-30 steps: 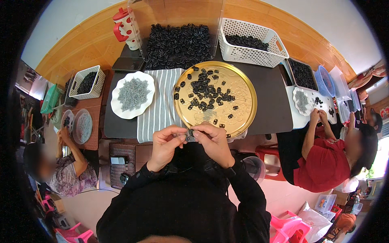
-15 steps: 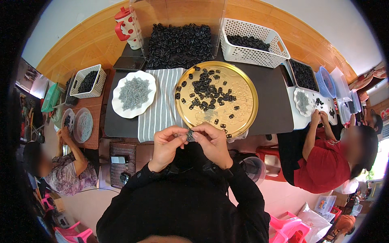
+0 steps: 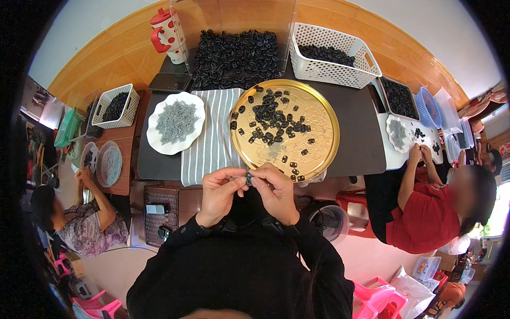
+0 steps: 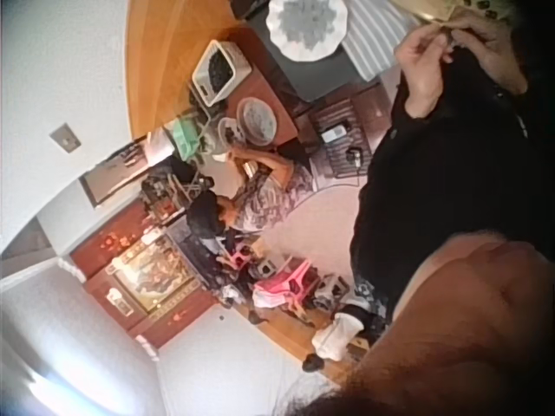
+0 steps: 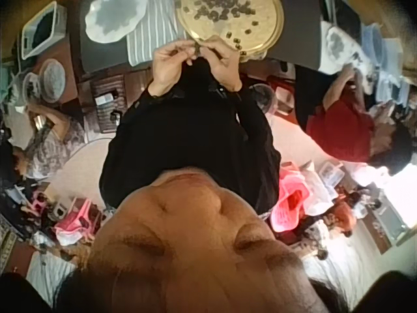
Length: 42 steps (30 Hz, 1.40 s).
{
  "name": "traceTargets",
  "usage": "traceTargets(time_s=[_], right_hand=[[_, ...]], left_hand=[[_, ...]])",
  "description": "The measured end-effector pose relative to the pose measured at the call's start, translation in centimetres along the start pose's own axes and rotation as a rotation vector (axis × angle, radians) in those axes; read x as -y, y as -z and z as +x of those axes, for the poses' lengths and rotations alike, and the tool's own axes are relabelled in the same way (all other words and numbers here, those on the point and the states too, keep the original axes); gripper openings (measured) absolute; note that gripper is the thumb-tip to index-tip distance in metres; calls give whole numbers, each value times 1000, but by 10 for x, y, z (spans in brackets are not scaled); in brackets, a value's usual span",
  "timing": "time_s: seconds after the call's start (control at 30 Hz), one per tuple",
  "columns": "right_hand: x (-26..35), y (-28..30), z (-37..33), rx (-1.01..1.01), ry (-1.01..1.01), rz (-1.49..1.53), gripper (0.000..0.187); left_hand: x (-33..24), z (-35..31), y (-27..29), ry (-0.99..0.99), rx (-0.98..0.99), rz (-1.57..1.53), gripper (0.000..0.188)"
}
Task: The person assembles plastic cord locks by hand, picking small components from a tray and fitting the pieces together.
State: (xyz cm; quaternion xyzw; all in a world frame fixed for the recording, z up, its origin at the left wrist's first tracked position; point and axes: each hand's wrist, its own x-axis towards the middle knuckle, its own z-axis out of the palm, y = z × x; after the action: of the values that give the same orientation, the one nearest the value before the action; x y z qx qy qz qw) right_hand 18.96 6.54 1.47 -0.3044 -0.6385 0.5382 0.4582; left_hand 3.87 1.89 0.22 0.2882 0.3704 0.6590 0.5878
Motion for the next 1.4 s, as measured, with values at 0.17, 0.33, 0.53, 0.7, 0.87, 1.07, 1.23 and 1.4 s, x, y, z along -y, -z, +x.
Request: traceTargets(time_s=[0.17, 0.33, 0.53, 0.7, 0.87, 1.07, 1.23, 1.4], right_hand=[[2, -2, -2, 22, 75, -102, 30], [-2, -5, -5, -22, 183, -218, 36], [-8, -5, -6, -69, 217, -221, 33], [-6, -7, -7, -81, 225, -249, 35], [-4, -13, -11, -115, 240, -296, 35], [-3, -20, -12, -164, 313, -364, 33], [0, -22, -10, -173, 380, -411, 33], [-1, -21, -11, -173, 391, -414, 34]], left_hand=[[-1, 1, 1, -4, 28, -13, 21], [-2, 1, -1, 2, 64, 15, 24], [-3, 1, -1, -25, 78, 63, 23], [-1, 2, 0, -23, 69, 62, 25], [3, 1, 1, -26, 70, 38, 25], [6, 0, -1, -45, 72, -15, 23], [6, -1, -3, -76, 65, -24, 20], [6, 0, -2, -78, 85, -16, 18]])
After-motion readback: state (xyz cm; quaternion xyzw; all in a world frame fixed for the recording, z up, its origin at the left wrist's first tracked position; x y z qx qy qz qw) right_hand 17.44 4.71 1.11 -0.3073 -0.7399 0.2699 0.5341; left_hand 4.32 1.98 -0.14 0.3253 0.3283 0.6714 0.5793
